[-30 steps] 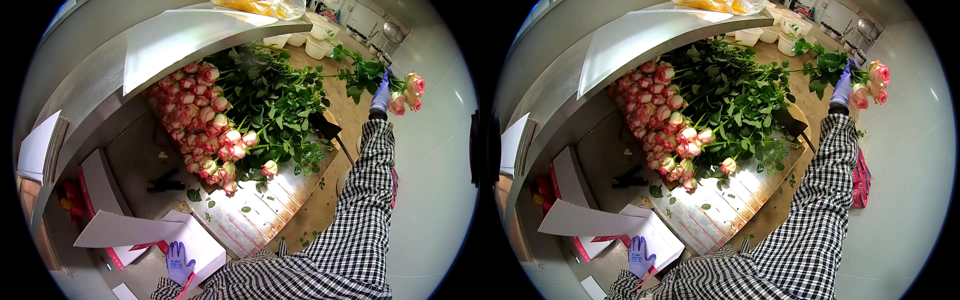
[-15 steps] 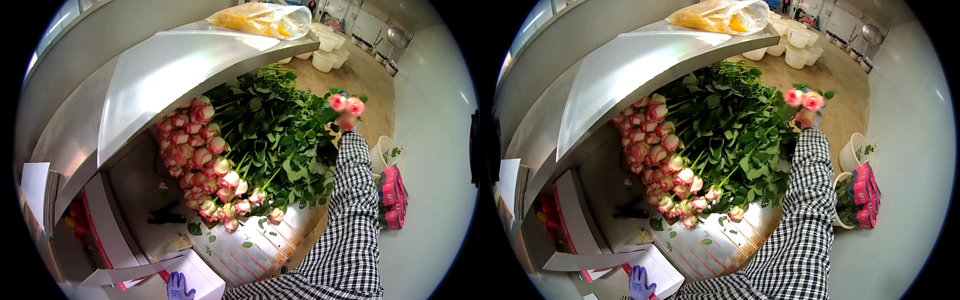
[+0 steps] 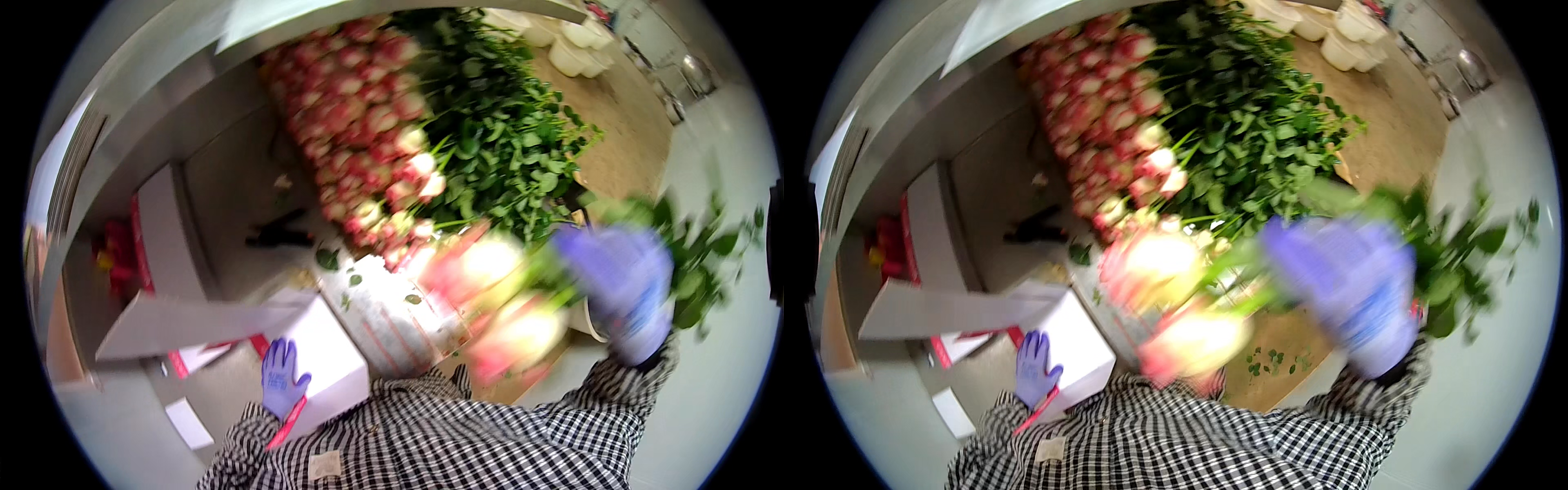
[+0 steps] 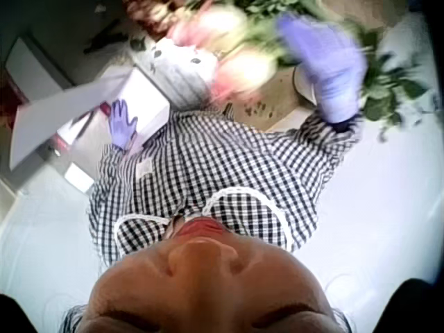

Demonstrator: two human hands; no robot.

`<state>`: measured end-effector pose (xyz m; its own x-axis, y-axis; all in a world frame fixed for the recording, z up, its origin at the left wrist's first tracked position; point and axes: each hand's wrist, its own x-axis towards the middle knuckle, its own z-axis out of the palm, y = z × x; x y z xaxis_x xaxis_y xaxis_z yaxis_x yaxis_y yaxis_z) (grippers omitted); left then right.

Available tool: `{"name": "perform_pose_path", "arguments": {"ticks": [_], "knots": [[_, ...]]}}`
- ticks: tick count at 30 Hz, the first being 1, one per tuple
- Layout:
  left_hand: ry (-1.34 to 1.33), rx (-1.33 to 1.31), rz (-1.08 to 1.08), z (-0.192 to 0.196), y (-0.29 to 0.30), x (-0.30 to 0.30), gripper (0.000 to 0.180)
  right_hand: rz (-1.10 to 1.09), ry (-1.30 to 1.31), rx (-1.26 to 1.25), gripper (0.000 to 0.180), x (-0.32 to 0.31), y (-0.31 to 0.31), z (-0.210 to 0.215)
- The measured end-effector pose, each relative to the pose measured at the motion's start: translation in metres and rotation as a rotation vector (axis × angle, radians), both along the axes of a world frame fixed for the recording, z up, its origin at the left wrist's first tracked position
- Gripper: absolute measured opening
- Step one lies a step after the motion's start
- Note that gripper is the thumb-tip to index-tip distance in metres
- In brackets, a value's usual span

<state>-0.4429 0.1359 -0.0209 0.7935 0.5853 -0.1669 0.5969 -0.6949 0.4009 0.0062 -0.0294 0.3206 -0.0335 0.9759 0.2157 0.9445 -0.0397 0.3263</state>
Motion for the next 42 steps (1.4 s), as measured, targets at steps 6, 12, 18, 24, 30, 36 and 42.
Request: {"name": "perform_pose_path", "arguments": {"ticks": [6, 12, 18, 24, 30, 36, 42], "knots": [[-0.070, -0.070, 0.027, -0.026, 0.015, -0.024, 0.070, 0.339, 0.817, -0.693, 0.038, -0.140, 0.073, -0.187], [-0.603, -0.377, 0.610, -0.036, 0.036, -0.077, 0.036, 0.237, 0.470, -0.836, 0.039, -0.187, 0.175, -0.303], [-0.566, -0.356, 0.465, -0.005, 0.028, -0.085, 0.037, 0.412, 0.843, -0.535, 0.027, -0.206, 0.137, -0.314], [-0.216, -0.284, 0.144, -0.008, 0.059, -0.009, 0.037, 0.515, 0.629, -0.920, 0.032, -0.248, 0.142, -0.326], [-0.170, -0.492, 0.065, -0.028, 0.061, -0.009, 0.036, 0.500, 0.840, -0.728, 0.025, -0.211, 0.130, -0.292], [-0.297, -0.654, 0.109, -0.031, 0.004, -0.026, 0.035, 0.419, 0.719, -0.751, 0.029, -0.223, 0.125, -0.300], [-0.169, -0.508, 0.130, -0.028, 0.008, -0.038, 0.044, 0.206, 0.827, -0.712, 0.025, -0.216, 0.134, -0.298]]}}
